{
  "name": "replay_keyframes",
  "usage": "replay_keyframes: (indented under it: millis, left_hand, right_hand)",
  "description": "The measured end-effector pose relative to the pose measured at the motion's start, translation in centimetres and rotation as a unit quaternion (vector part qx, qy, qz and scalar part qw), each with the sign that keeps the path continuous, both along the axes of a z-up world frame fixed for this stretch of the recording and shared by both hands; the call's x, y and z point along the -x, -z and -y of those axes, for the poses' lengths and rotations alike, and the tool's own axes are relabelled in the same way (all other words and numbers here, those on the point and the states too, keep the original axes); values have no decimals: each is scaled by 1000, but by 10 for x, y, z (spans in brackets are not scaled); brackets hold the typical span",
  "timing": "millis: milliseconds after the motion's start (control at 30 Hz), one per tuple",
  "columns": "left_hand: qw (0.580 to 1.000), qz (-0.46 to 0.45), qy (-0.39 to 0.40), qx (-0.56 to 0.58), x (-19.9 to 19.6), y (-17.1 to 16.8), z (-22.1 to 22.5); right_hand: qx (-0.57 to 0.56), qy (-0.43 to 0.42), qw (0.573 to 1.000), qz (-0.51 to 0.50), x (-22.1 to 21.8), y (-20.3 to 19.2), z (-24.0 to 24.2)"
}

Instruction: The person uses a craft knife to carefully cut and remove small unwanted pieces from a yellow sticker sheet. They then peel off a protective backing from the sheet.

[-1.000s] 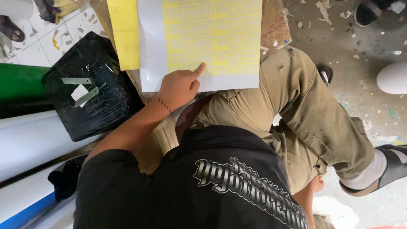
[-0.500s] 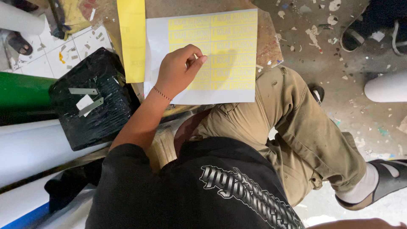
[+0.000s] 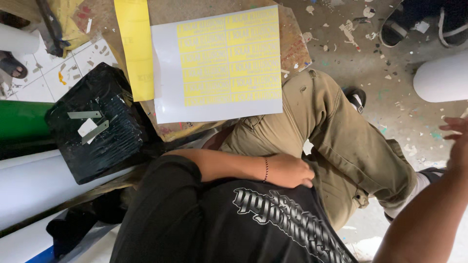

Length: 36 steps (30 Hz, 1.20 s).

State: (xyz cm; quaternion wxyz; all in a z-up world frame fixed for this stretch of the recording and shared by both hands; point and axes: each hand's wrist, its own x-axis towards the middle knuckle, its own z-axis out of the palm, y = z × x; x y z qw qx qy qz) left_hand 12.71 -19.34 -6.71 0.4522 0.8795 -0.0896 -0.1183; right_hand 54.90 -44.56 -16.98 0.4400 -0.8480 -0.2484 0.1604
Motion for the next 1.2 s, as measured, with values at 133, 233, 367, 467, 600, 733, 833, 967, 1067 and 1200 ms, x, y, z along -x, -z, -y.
replay_keyframes:
  millis: [133, 233, 367, 467, 600, 733, 833, 967, 1067, 1200]
  left_hand:
    - [991, 102, -81, 25, -27, 35, -1]
    - [993, 104, -50, 13, -32, 42, 14]
    - [998, 5, 47, -48, -36, 52, 20]
    - [993, -46, 70, -85, -45, 65, 26]
    - [985, -110, 75, -111, -57, 72, 32]
    - [983, -112, 110, -92, -64, 55, 25]
    - [984, -89, 145, 48, -58, 20, 5]
    - [941, -59, 58, 328, -32, -35, -63]
    - [798, 30, -335, 500, -29, -56, -169]
    - [449, 138, -620, 629, -18, -57, -317]
  right_hand:
    - [-185, 51, 976, -107, 27, 30, -30]
    - [-115, 142, 970, -157, 31, 30, -35]
    - [-160, 156, 964, -146, 40, 20, -26]
    - [-129, 126, 977, -116, 51, 15, -25]
    - [-110, 119, 979, -127, 53, 7, -29]
    - [-102, 103, 980, -135, 55, 5, -31]
    - [-86, 121, 978, -149, 54, 4, -33]
    - [-92, 115, 980, -130, 58, 3, -30]
    - [-94, 101, 983, -119, 59, 0, -31]
    - [-85, 96, 985, -114, 60, -7, -39]
